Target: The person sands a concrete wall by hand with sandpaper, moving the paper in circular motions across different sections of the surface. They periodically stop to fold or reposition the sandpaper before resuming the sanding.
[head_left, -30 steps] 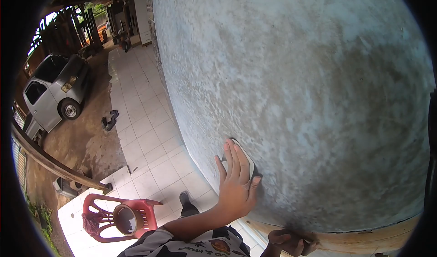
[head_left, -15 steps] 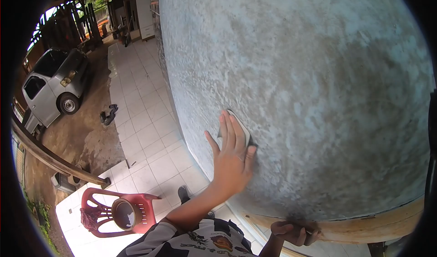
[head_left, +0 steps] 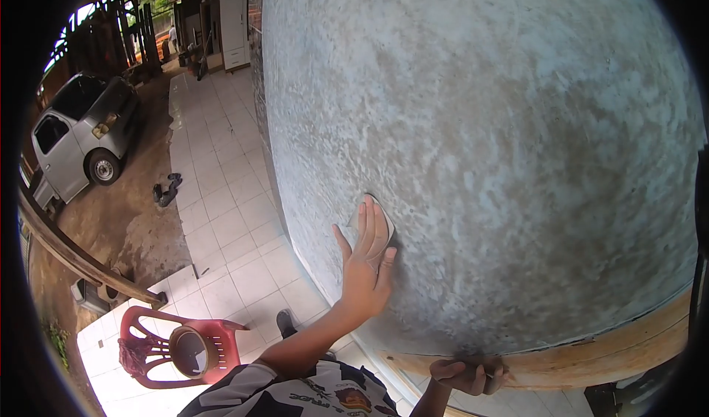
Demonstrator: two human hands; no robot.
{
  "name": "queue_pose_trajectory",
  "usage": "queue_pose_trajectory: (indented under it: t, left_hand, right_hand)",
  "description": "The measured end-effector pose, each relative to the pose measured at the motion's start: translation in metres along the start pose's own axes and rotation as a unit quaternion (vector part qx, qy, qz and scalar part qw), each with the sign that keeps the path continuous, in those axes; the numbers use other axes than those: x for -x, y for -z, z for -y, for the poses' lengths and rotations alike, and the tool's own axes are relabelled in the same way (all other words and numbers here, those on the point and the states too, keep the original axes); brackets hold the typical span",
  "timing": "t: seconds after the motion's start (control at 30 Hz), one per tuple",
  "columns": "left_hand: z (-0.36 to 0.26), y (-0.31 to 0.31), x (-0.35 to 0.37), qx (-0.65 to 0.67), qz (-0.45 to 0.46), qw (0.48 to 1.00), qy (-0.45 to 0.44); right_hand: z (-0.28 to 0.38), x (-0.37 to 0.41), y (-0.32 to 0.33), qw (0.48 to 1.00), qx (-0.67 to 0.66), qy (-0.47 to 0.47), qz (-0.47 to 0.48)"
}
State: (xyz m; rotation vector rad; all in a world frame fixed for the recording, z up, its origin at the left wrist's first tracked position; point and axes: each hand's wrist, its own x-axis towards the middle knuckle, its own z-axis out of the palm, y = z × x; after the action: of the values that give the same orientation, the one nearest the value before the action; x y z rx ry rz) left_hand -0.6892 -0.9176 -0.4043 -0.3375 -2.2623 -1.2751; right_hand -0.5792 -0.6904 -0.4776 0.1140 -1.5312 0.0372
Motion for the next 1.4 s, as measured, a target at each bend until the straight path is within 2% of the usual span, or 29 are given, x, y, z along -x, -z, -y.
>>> queue_pose_trajectory:
  t: [0.1, 0.17, 0.27, 0.37, 0.5, 0.57, 0.67, 0.9, 1.07, 1.2, 1.27, 1.4]
  left_hand:
    - [-0.010, 0.003, 0.010, -0.003, -0.001, 1.000, -0.029]
    - [-0.013, -0.001, 0.033, -0.012, 0.079, 0.994, -0.069]
    - [-0.005, 0.007, 0.018, -0.072, 0.074, 0.992, -0.073]
    - [-0.015, 0.009, 0.025, -0.038, 0.081, 0.994, -0.069]
    - [-0.011, 0.012, 0.021, -0.031, 0.073, 0.995, -0.061]
    - [-0.011, 0.021, 0.007, -0.080, 0.061, 0.994, -0.048]
    - [-0.023, 0.026, 0.022, -0.062, 0.103, 0.991, -0.061]
    - [-0.026, 0.024, 0.018, -0.069, 0.084, 0.993, -0.046]
    - [-0.024, 0.029, 0.011, -0.096, 0.094, 0.990, -0.047]
    - [-0.027, 0.031, 0.013, -0.067, 0.085, 0.993, -0.049]
    - [-0.023, 0.029, 0.024, -0.068, 0.119, 0.989, -0.061]
    - [-0.025, 0.037, 0.012, -0.084, 0.106, 0.989, -0.056]
  right_hand:
    - [0.000, 0.000, -0.001, 1.000, -0.006, 0.005, -0.009]
    - [-0.001, 0.002, 0.001, 1.000, 0.012, -0.008, 0.013]
    - [0.005, -0.003, 0.004, 0.999, 0.038, -0.013, 0.033]
    - [0.001, 0.000, 0.001, 1.000, 0.002, -0.012, 0.011]
    - [0.002, -0.001, 0.003, 0.999, 0.015, -0.020, 0.021]
    - [0.004, -0.004, 0.002, 0.999, 0.019, -0.027, 0.024]
    - [0.003, -0.004, 0.003, 0.999, 0.021, -0.017, 0.029]
    - [0.005, -0.007, 0.003, 0.999, 0.030, -0.021, 0.036]
    - [0.008, -0.010, 0.001, 0.998, 0.032, -0.019, 0.041]
    - [0.004, -0.005, 0.004, 0.998, 0.042, -0.016, 0.042]
    - [0.003, -0.004, 0.004, 0.999, 0.021, -0.015, 0.047]
    - [0.006, -0.006, 0.006, 0.997, 0.038, -0.014, 0.058]
